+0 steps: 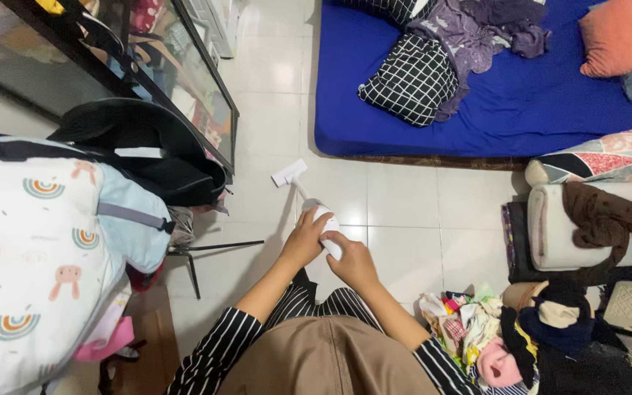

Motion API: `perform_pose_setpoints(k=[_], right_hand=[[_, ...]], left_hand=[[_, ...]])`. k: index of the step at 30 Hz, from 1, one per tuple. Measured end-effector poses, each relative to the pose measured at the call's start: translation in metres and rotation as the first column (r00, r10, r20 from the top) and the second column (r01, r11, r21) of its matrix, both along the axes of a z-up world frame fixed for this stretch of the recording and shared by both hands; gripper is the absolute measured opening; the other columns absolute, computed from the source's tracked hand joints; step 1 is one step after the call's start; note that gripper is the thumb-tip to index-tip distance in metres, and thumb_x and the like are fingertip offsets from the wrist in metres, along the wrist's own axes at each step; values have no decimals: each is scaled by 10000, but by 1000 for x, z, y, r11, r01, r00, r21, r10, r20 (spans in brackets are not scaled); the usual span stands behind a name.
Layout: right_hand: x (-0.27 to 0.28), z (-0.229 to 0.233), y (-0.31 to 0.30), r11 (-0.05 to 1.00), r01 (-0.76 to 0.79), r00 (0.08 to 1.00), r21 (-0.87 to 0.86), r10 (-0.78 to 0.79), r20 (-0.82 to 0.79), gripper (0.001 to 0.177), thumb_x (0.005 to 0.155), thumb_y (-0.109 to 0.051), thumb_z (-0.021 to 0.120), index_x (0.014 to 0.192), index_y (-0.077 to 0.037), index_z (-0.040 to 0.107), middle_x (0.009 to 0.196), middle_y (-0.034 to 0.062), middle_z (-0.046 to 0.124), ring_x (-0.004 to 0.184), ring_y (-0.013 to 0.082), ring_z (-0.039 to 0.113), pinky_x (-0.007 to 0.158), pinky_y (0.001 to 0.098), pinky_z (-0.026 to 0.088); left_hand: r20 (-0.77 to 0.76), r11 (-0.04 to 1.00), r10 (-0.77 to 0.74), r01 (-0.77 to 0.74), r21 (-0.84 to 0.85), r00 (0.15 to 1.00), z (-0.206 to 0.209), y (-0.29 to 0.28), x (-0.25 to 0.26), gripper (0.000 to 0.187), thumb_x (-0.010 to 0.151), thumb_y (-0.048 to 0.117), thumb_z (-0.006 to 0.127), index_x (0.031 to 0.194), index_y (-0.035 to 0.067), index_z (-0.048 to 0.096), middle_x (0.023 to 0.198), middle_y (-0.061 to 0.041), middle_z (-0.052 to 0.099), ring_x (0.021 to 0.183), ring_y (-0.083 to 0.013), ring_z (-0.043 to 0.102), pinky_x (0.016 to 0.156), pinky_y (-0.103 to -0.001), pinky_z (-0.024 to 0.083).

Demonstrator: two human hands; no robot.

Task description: The person uses a white handheld vacuum cleaner to clean the tiled floor in a cluttered room. They move the vacuum back and forth across the floor, navigating around a bed, a glass cabinet, and piles of clothes.

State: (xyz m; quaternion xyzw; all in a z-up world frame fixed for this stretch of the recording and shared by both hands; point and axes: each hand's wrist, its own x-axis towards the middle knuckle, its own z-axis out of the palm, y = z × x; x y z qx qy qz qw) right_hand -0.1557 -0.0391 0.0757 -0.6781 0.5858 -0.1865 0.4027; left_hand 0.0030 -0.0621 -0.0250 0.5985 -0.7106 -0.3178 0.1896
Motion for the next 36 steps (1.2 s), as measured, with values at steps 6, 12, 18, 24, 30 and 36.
perform_pose_setpoints(k=[6, 12, 18, 24, 30, 36], right_hand=[[-9, 28, -10, 993, 9, 1000, -121, -8, 10, 406, 744, -82, 719, 1143, -157, 719, 974, 125, 785, 720, 340, 733, 708, 411, 585], [24, -12, -41, 988, -14, 999, -156, 21, 40, 419, 749, -89, 741, 1163, -148, 713, 968, 157, 763, 759, 368, 721, 730, 428, 570], [44, -15, -73, 1000, -13, 995, 13, 14, -94, 416, 788, -110, 726, 1193, -204, 724, 765, 208, 711, 710, 365, 705, 713, 439, 561], [25, 19, -76, 976, -60, 998, -209, 62, 4, 429, 715, -67, 721, 1132, -166, 726, 895, 133, 769, 682, 337, 714, 674, 408, 572], [39, 3, -88, 981, -49, 996, -189, 62, 61, 415, 713, -59, 699, 1115, -160, 720, 927, 109, 784, 611, 310, 702, 628, 398, 565], [69, -27, -111, 984, -139, 990, -113, 142, 16, 424, 727, -84, 700, 1140, -172, 724, 764, 151, 734, 605, 337, 679, 646, 433, 548]], left_hand=[[-151, 995, -93, 95, 6, 984, 33, -15, -2, 691, 772, -10, 689, 1410, 203, 531, 1553, -203, 376, 1453, -460, 356, 1111, -503, 434], [-86, 999, -46, 47, 11, 995, -5, -47, 26, 745, 764, -74, 657, 1440, 205, 511, 1616, -184, 333, 1467, -488, 301, 1139, -519, 391], [-73, 999, -10, 7, -42, 997, -19, -74, 42, 749, 764, -42, 688, 1445, 206, 498, 1607, -195, 315, 1464, -491, 299, 1126, -516, 408], [-82, 999, -39, 41, 22, 996, 25, -73, 30, 711, 797, 22, 715, 1447, 199, 486, 1569, -176, 368, 1428, -442, 362, 1090, -516, 437], [-58, 999, -44, 43, -21, 997, 11, -84, 41, 758, 754, -21, 689, 1449, 184, 466, 1554, -196, 353, 1406, -455, 384, 1059, -510, 469], [-36, 994, 24, -27, -106, 999, -27, -98, 72, 729, 760, -11, 684, 1431, 178, 468, 1546, -207, 370, 1394, -478, 390, 1025, -514, 489]])
